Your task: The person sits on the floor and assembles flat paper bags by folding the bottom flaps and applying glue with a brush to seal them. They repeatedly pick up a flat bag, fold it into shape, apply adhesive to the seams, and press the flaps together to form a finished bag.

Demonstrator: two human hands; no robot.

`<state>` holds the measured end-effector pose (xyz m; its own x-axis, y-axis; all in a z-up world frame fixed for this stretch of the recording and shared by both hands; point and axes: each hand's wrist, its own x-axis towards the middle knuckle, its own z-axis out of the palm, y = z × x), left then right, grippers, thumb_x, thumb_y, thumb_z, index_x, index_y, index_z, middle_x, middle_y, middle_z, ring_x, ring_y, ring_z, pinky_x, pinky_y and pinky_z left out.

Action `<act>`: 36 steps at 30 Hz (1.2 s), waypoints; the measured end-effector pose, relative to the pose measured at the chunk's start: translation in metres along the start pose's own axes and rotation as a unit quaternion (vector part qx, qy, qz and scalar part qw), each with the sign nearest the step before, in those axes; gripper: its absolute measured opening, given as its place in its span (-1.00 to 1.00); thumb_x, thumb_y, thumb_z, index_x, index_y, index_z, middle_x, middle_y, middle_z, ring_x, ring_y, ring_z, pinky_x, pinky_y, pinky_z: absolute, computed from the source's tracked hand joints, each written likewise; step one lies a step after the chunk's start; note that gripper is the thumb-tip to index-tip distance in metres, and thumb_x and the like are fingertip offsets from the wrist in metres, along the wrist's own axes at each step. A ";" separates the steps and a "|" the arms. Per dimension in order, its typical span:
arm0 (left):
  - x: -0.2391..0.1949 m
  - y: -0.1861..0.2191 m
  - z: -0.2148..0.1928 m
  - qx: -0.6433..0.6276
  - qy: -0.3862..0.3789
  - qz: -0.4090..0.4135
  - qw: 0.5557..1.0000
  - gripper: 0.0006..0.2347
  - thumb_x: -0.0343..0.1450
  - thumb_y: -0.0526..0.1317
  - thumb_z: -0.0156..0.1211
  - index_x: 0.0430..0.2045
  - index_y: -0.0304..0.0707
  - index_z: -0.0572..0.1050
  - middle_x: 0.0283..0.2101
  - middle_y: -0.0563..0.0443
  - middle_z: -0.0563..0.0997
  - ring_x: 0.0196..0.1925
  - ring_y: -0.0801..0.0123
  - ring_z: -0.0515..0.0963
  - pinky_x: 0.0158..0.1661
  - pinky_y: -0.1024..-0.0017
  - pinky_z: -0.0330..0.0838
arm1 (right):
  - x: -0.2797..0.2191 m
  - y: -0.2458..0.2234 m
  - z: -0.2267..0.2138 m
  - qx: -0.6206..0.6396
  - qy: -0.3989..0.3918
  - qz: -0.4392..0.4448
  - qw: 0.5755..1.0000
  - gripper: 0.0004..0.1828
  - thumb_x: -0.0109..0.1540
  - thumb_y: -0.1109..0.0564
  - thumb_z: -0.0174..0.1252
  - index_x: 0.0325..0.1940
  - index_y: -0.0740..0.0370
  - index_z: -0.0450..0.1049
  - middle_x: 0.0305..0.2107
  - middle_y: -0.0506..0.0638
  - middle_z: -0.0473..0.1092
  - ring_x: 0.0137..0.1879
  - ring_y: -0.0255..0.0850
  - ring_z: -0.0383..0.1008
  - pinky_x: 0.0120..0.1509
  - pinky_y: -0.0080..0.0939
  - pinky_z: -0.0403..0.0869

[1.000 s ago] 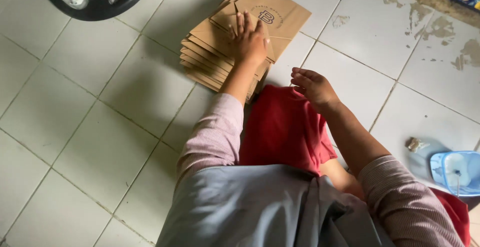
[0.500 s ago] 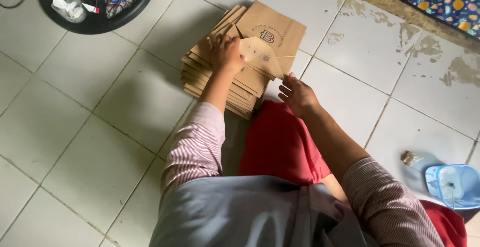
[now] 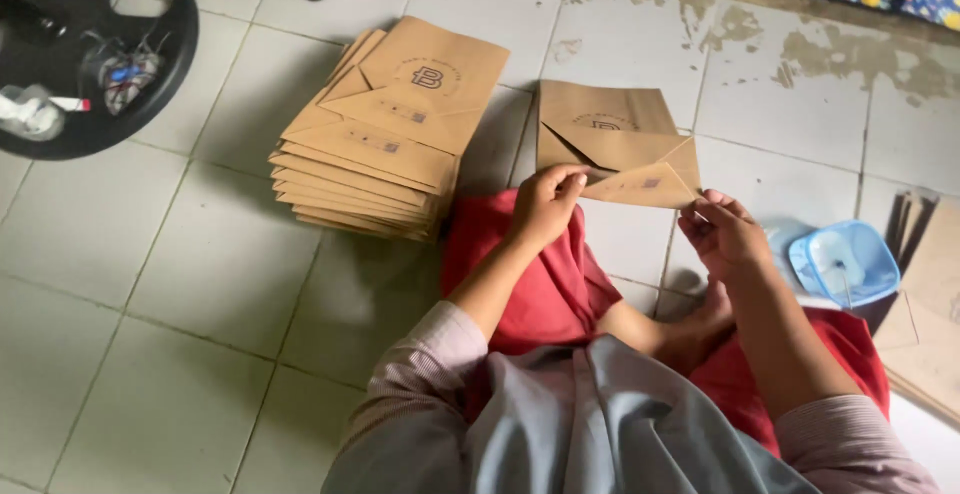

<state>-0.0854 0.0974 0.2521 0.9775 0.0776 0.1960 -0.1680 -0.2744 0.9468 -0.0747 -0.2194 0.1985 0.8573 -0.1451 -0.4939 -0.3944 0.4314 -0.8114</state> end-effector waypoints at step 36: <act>0.021 -0.048 0.160 0.478 -0.324 -0.017 0.816 -0.19 0.35 0.04 0.39 0.49 0.11 0.02 0.41 -0.38 0.14 0.15 -0.25 0.52 0.09 -0.02 0.54 | 0.012 0.058 -0.065 -0.795 -0.069 -0.199 0.569 -0.56 0.24 -0.03 0.16 0.23 -0.12 0.53 -0.02 -0.04 0.47 0.08 0.00 0.54 0.09 -0.06 0.64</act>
<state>-0.0359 -0.0411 0.1697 0.8935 -0.3373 -0.2964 -0.2661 -0.9295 0.2555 -0.1090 -0.2542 0.1251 0.9582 0.1685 -0.2311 0.1329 -0.9778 -0.1619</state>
